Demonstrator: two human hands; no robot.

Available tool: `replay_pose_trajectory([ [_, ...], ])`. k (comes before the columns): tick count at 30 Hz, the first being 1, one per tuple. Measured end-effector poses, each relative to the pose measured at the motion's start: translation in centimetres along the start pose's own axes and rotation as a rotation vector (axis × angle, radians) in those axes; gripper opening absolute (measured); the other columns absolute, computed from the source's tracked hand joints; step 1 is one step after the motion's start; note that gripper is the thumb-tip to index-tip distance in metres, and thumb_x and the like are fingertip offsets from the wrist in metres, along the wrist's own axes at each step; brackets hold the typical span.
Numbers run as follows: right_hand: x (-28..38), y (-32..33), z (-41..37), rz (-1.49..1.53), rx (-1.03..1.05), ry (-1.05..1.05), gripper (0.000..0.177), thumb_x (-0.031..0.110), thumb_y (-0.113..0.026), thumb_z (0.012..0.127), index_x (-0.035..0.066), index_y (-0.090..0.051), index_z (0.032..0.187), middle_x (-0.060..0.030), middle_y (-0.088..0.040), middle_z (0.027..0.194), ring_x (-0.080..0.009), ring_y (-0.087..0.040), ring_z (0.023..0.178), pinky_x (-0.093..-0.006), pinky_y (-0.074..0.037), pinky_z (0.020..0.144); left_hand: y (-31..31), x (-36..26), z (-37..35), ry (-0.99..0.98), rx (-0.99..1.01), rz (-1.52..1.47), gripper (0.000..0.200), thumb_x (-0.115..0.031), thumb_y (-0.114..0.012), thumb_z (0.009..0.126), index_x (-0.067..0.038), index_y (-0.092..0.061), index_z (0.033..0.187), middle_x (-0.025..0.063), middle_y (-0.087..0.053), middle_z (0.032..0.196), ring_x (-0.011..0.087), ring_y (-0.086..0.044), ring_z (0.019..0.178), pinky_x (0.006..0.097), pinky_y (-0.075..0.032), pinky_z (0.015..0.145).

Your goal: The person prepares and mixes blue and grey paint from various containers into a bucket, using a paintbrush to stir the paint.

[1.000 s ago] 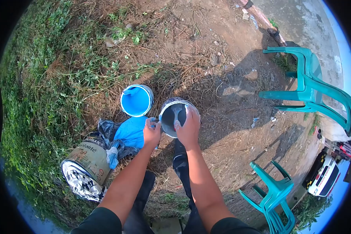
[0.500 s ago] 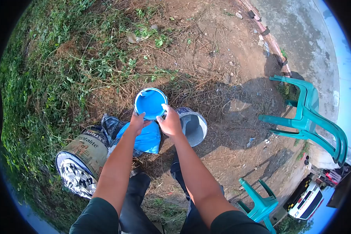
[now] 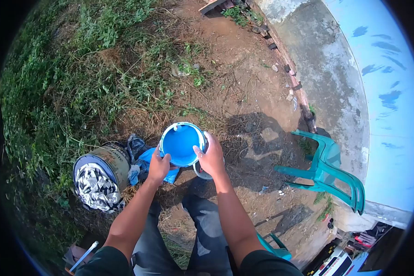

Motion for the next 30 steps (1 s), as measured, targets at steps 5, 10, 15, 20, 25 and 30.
replay_pose_trajectory([
  [5,11.7,9.7,-5.4,0.011,0.141,-0.082,0.030,0.012,-0.071,0.089,-0.005,-0.065,0.112,-0.0288,-0.067,0.108,-0.0450,-0.065,0.104,-0.0492,-0.049,0.089,0.7,-11.7,-12.9,-0.232,0.055,0.230,0.068,-0.002,-0.047,0.091,0.001,-0.026,0.156,0.0193,-0.068,0.112,0.0237,-0.075,0.083,0.0332,-0.064,0.062],
  [10,23.6,21.0,-12.2,0.010,-0.028,0.010,0.017,0.007,-0.069,0.086,-0.004,-0.066,0.098,-0.0283,-0.067,0.091,-0.0462,-0.066,0.086,-0.0484,-0.050,0.076,0.4,-23.8,-25.3,-0.154,0.158,0.165,0.054,-0.026,-0.053,0.103,0.000,-0.046,0.149,0.0121,-0.072,0.090,0.0158,-0.068,0.074,0.0337,-0.057,0.071],
  [15,33.7,31.1,-19.0,0.040,-0.037,0.094,0.020,0.005,-0.067,0.085,-0.005,-0.068,0.103,-0.0233,-0.069,0.088,-0.0311,-0.068,0.081,-0.0400,-0.051,0.077,0.5,-26.3,-27.4,-0.083,0.154,0.071,0.064,-0.055,-0.034,0.106,-0.006,-0.054,0.143,0.0083,-0.067,0.108,0.0174,-0.060,0.097,0.0368,-0.048,0.077],
  [20,39.1,37.2,-23.0,0.152,-0.087,0.163,0.019,0.004,-0.069,0.084,-0.006,-0.069,0.099,-0.0201,-0.069,0.084,-0.0168,-0.062,0.077,-0.0357,-0.050,0.073,-9.3,-32.0,-36.0,0.117,0.963,-0.550,0.083,-0.071,-0.031,0.100,-0.011,-0.036,0.156,0.0177,-0.040,0.157,0.0378,-0.045,0.140,0.0643,-0.039,0.110],
  [25,44.5,41.6,-26.2,0.159,-0.165,0.325,0.024,0.006,-0.069,0.084,-0.003,-0.071,0.107,-0.0217,-0.071,0.089,-0.0274,-0.071,0.080,-0.0383,-0.053,0.076,-11.2,-33.5,-39.4,0.070,0.961,-0.588,0.079,-0.066,-0.036,0.101,-0.008,-0.038,0.154,0.0174,-0.045,0.153,0.0380,-0.050,0.135,0.0569,-0.046,0.108],
  [30,47.5,43.1,-27.1,0.049,-0.200,0.393,0.029,0.015,-0.070,0.088,-0.003,-0.070,0.111,-0.0214,-0.071,0.100,-0.0344,-0.070,0.094,-0.0412,-0.052,0.084,-12.0,-35.8,-44.3,0.164,1.265,-0.806,0.078,-0.067,-0.038,0.100,-0.009,-0.042,0.152,0.0177,-0.046,0.153,0.0382,-0.050,0.134,0.0561,-0.042,0.112],
])
Point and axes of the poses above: each hand's wrist, its own z-axis towards the middle knuckle, its own y-axis out of the back of the hand, x = y × z, the point moved 10 cm from there along z, towards the middle knuckle
